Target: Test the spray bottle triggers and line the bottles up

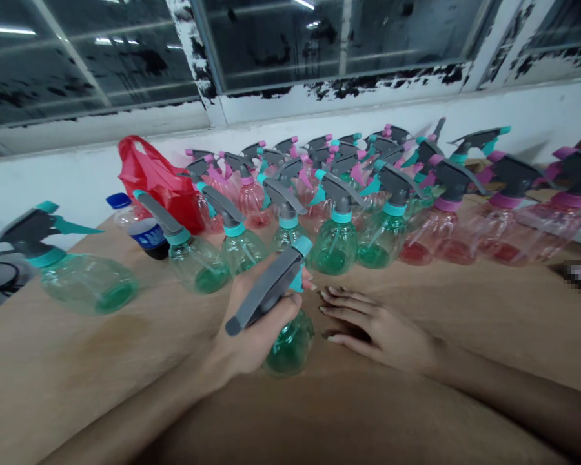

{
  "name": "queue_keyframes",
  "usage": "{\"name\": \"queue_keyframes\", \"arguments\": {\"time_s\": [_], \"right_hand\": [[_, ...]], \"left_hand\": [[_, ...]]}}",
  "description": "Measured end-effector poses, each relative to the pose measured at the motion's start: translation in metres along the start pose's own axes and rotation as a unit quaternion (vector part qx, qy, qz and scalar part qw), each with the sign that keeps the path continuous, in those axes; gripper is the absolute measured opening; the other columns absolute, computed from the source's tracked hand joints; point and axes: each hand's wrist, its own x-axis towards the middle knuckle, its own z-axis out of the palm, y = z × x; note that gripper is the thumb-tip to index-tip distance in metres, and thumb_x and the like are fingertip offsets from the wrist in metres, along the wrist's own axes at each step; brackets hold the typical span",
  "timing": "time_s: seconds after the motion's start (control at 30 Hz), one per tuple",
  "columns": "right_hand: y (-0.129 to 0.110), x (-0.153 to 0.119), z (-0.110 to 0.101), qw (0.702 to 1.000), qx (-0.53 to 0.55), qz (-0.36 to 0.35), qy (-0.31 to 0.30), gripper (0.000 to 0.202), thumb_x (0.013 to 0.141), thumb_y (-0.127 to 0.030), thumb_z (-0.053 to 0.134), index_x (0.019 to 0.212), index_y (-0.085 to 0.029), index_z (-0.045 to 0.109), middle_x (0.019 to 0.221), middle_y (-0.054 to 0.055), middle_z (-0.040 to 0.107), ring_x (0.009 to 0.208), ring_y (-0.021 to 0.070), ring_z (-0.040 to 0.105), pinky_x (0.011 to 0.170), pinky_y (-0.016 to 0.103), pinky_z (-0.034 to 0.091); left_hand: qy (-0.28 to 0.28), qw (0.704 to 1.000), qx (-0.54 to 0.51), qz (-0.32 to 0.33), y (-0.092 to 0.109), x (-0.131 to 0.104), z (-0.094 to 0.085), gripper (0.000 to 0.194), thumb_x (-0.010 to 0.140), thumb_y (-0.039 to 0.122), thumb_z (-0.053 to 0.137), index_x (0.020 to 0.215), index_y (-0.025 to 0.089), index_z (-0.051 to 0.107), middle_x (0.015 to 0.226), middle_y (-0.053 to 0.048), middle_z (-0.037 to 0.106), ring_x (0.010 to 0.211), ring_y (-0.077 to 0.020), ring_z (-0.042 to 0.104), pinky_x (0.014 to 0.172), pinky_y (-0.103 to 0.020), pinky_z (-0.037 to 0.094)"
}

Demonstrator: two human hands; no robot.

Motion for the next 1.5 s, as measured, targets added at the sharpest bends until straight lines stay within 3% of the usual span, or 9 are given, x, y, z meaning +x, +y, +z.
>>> {"name": "queue_keyframes", "arguments": {"time_s": [0.23,0.47,0.6,0.87,1.03,1.17,1.3,1.4,1.5], "right_hand": [[0.0,0.0,0.0,1.0,0.0,-0.004,-0.002,0.047,0.092,-0.044,0.048,0.131,-0.017,0.051,0.137,0.008,0.052,0.133,0.0204,0.039,0.11,0.041,0.035],[0.0,0.0,0.0,1.0,0.001,-0.003,0.002,0.047,0.092,-0.043,0.048,0.131,-0.017,0.051,0.137,0.008,0.052,0.132,0.0213,0.04,0.109,0.042,0.036],[0.0,0.001,0.0,1.0,0.013,-0.01,0.016,0.047,0.091,-0.043,0.049,0.131,-0.019,0.051,0.135,0.008,0.054,0.131,0.0219,0.042,0.108,0.044,0.037],[0.0,0.0,0.0,1.0,0.0,-0.01,0.011,0.046,0.092,-0.044,0.047,0.129,-0.016,0.054,0.136,0.01,0.053,0.131,0.0217,0.042,0.109,0.042,0.037],[-0.002,-0.001,0.001,1.0,-0.019,-0.009,0.01,0.044,0.093,-0.042,0.046,0.127,-0.017,0.055,0.136,0.01,0.053,0.13,0.0218,0.043,0.108,0.043,0.037],[-0.005,-0.002,0.001,0.999,-0.043,-0.004,0.014,0.039,0.092,-0.038,0.048,0.127,-0.021,0.055,0.135,0.008,0.054,0.128,0.0221,0.045,0.106,0.045,0.04],[-0.01,0.002,0.001,0.997,-0.074,0.001,0.017,0.036,0.091,-0.037,0.05,0.123,-0.023,0.058,0.129,0.007,0.059,0.123,0.0242,0.051,0.102,0.047,0.044],[-0.02,0.014,-0.001,0.996,-0.092,0.015,0.012,0.031,0.091,-0.037,0.048,0.114,-0.022,0.062,0.119,0.007,0.065,0.112,0.0253,0.06,0.093,0.047,0.051],[-0.04,0.038,-0.005,0.996,-0.089,0.005,0.027,0.028,0.092,-0.036,0.047,0.11,-0.023,0.063,0.111,0.005,0.069,0.101,0.0243,0.065,0.085,0.044,0.055]], "left_hand": [[0.022,0.999,0.038,-0.018,0.008,0.0,0.002,0.029,0.083,0.032,0.052,0.111,0.029,0.062,0.07,0.002,0.067,0.076,-0.0189,0.067,0.069,-0.029,0.053],[0.047,0.995,0.087,0.006,0.013,0.002,0.005,0.038,0.079,0.034,0.056,0.116,0.031,0.054,0.098,0.0,0.07,0.087,-0.0208,0.066,0.074,-0.03,0.054],[0.031,0.992,0.122,0.002,0.003,-0.001,0.004,0.045,0.074,0.043,0.062,0.116,0.028,0.052,0.094,-0.002,0.07,0.079,-0.0243,0.066,0.069,-0.036,0.054],[-0.013,0.987,0.16,-0.007,-0.008,-0.027,-0.004,0.057,0.073,0.037,0.068,0.123,0.024,0.047,0.116,-0.008,0.063,0.108,-0.0306,0.059,0.09,-0.048,0.048],[-0.029,0.981,0.193,0.018,-0.011,-0.045,-0.011,0.054,0.08,0.037,0.065,0.128,0.028,0.043,0.125,-0.007,0.057,0.116,-0.0283,0.053,0.098,-0.047,0.044],[0.019,0.966,0.254,0.051,-0.025,-0.062,-0.03,0.055,0.078,0.042,0.066,0.127,0.028,0.045,0.124,-0.008,0.056,0.111,-0.03,0.056,0.094,-0.046,0.047],[0.104,0.944,0.312,0.008,-0.049,-0.084,-0.067,0.058,0.075,0.046,0.068,0.126,0.031,0.047,0.121,-0.008,0.057,0.099,-0.0306,0.061,0.088,-0.049,0.05],[0.153,0.946,0.287,-0.011,-0.067,-0.097,-0.1,0.045,0.074,0.049,0.067,0.112,0.027,0.057,0.116,-0.008,0.058,0.102,-0.0321,0.059,0.09,-0.052,0.048],[0.209,0.951,0.221,-0.047,-0.081,-0.102,-0.129,0.046,0.072,0.049,0.068,0.107,0.023,0.055,0.114,-0.009,0.058,0.1,-0.0308,0.061,0.088,-0.051,0.05]]}}
